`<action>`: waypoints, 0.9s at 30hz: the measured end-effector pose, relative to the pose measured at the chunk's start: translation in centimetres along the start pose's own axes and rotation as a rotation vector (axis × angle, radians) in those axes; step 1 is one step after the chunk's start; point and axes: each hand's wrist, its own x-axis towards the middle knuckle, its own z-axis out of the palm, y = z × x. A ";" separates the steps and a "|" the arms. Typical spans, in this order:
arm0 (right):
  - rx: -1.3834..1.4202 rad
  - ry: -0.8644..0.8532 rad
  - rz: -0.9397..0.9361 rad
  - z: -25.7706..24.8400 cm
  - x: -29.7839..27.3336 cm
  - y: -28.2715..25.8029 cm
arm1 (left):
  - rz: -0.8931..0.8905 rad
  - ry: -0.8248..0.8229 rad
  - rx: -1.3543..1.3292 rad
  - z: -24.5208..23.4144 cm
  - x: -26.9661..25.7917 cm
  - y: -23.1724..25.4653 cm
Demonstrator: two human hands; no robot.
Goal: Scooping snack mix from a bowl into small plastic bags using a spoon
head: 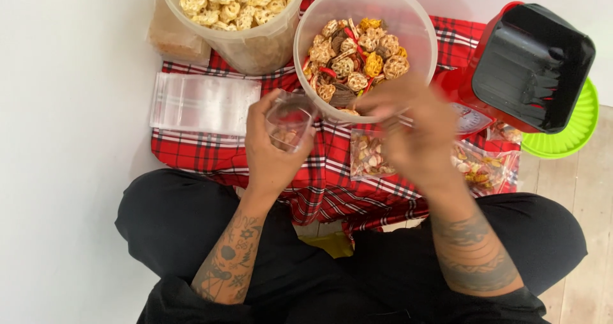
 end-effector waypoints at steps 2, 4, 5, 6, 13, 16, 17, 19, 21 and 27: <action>-0.133 0.054 0.031 -1.4 0.2 0.7 | -0.010 0.033 0.019 -0.1 -0.1 -0.2; -0.270 0.113 0.062 -2.4 0.7 1.3 | -0.017 0.060 0.037 -0.2 0.1 -0.4; -0.347 0.090 0.064 -2.6 0.8 1.4 | -0.008 0.068 0.054 -0.2 0.1 -0.5; -0.425 0.068 0.068 -2.9 0.9 1.5 | 0.001 0.075 0.068 -0.1 0.1 -0.7; -0.363 -0.089 0.153 0.5 -1.3 5.8 | 0.042 0.112 0.017 1.1 0.1 -0.9; -0.436 -0.136 0.248 0.8 -1.5 4.9 | 0.034 0.099 0.009 1.5 0.0 -0.8; -0.425 -0.122 0.263 0.9 -1.7 5.0 | 0.030 0.095 0.007 1.4 0.0 -0.7; -0.418 -0.100 0.276 1.1 -1.6 5.3 | 0.035 0.087 0.005 1.4 0.4 -0.6; -0.341 -0.043 0.320 1.4 -1.6 5.5 | 0.004 0.091 0.000 1.3 0.3 -0.6; -0.276 0.128 0.468 0.3 -1.6 6.3 | 0.002 0.089 0.011 1.4 0.1 -0.8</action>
